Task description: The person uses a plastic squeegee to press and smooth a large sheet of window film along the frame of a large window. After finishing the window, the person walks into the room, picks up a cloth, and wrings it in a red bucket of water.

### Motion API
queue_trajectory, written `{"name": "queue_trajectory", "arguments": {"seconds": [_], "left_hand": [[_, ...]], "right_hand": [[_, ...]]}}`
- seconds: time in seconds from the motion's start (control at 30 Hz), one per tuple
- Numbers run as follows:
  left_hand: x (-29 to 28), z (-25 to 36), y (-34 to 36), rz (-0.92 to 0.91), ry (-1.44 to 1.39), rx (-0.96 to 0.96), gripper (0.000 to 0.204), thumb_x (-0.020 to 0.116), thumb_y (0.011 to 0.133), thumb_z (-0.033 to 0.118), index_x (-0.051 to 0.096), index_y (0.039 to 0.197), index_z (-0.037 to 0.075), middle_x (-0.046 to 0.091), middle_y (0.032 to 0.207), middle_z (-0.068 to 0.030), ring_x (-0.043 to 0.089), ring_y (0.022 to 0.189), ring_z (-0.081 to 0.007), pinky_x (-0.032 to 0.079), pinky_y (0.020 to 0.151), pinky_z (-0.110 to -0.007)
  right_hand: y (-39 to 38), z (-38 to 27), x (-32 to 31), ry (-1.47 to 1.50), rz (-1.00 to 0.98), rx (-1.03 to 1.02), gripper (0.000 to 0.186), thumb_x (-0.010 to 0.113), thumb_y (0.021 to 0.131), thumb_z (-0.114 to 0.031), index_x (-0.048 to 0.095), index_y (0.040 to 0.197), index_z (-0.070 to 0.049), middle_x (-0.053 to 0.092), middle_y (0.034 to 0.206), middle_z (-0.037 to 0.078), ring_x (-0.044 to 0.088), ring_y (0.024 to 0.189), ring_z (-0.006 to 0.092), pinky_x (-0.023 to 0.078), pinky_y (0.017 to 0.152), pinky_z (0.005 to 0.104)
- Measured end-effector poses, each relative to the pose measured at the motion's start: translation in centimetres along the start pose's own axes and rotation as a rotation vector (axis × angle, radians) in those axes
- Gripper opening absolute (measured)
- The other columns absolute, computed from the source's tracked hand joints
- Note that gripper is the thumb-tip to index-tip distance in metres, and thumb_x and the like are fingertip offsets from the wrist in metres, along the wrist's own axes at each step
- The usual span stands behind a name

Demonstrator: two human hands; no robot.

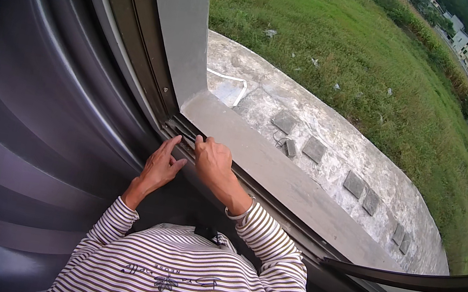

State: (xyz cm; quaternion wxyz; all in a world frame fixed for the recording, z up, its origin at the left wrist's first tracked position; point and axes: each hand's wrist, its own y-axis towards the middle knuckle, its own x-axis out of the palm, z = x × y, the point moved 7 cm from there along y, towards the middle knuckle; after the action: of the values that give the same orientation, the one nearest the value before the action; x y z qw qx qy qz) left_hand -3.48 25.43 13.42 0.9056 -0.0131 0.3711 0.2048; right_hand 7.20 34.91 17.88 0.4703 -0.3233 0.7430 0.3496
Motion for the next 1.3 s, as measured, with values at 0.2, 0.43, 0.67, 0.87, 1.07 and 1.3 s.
{"name": "queue_trajectory", "arguments": {"seconds": [0.2,0.43,0.67,0.87,1.07,1.3], "left_hand": [[-1.6,-0.9,-0.5,0.120,-0.139,-0.023,0.058,0.067,0.086,0.012,0.041,0.137,-0.001,0.051,0.131,-0.0179,0.062,0.072,-0.0188,0.053,0.069,-0.031],[-1.9,-1.1,2.5,0.151,-0.062,-0.082,0.064,0.066,0.088,0.020,0.035,0.139,-0.006,0.046,0.137,-0.0250,0.066,0.089,-0.0274,0.052,0.083,-0.036],[-0.3,-1.8,3.9,0.027,0.173,-0.063,0.068,0.063,0.089,0.030,0.034,0.140,-0.004,0.046,0.137,-0.0256,0.047,0.127,-0.0376,0.041,0.103,-0.041],[0.5,-0.6,2.7,0.015,-0.076,-0.011,0.061,0.066,0.086,0.018,0.039,0.137,-0.002,0.057,0.127,-0.0185,0.062,0.079,-0.0268,0.050,0.077,-0.037],[-1.3,-1.4,3.2,0.197,-0.027,0.063,0.047,0.063,0.086,0.007,0.048,0.131,-0.002,0.057,0.124,-0.0179,0.064,0.066,-0.0202,0.051,0.068,-0.030],[-0.1,-1.6,3.5,0.115,0.206,0.048,0.062,0.061,0.083,0.010,0.037,0.138,-0.005,0.047,0.136,-0.0254,0.046,0.126,-0.0394,0.039,0.105,-0.041]], "right_hand": [[0.4,1.3,-4.6,0.009,-0.007,0.072,0.019,0.056,0.078,-0.005,0.064,0.095,-0.007,0.062,0.083,0.018,0.065,0.075,0.0369,0.051,0.062,0.0462],[2.5,1.2,-0.7,-0.059,-0.040,-0.003,0.023,0.056,0.079,-0.005,0.064,0.101,-0.007,0.063,0.086,0.018,0.065,0.077,0.0361,0.051,0.063,0.0456],[1.3,-1.3,-5.1,-0.168,-0.167,0.050,0.013,0.061,0.082,-0.010,0.064,0.092,-0.003,0.065,0.089,0.017,0.068,0.084,0.0322,0.055,0.068,0.0389],[3.0,-0.9,-0.9,-0.088,-0.068,-0.033,0.019,0.057,0.081,-0.006,0.060,0.098,0.000,0.063,0.090,0.018,0.067,0.079,0.0352,0.052,0.064,0.0440],[-0.6,-1.2,-4.1,-0.254,-0.135,-0.015,0.014,0.063,0.080,-0.010,0.064,0.090,-0.001,0.065,0.084,0.016,0.069,0.076,0.0273,0.055,0.062,0.0366],[-1.7,-0.5,-0.9,-0.154,-0.056,-0.012,0.014,0.055,0.085,-0.008,0.062,0.096,-0.002,0.064,0.087,0.016,0.068,0.078,0.0314,0.054,0.065,0.0403]]}}
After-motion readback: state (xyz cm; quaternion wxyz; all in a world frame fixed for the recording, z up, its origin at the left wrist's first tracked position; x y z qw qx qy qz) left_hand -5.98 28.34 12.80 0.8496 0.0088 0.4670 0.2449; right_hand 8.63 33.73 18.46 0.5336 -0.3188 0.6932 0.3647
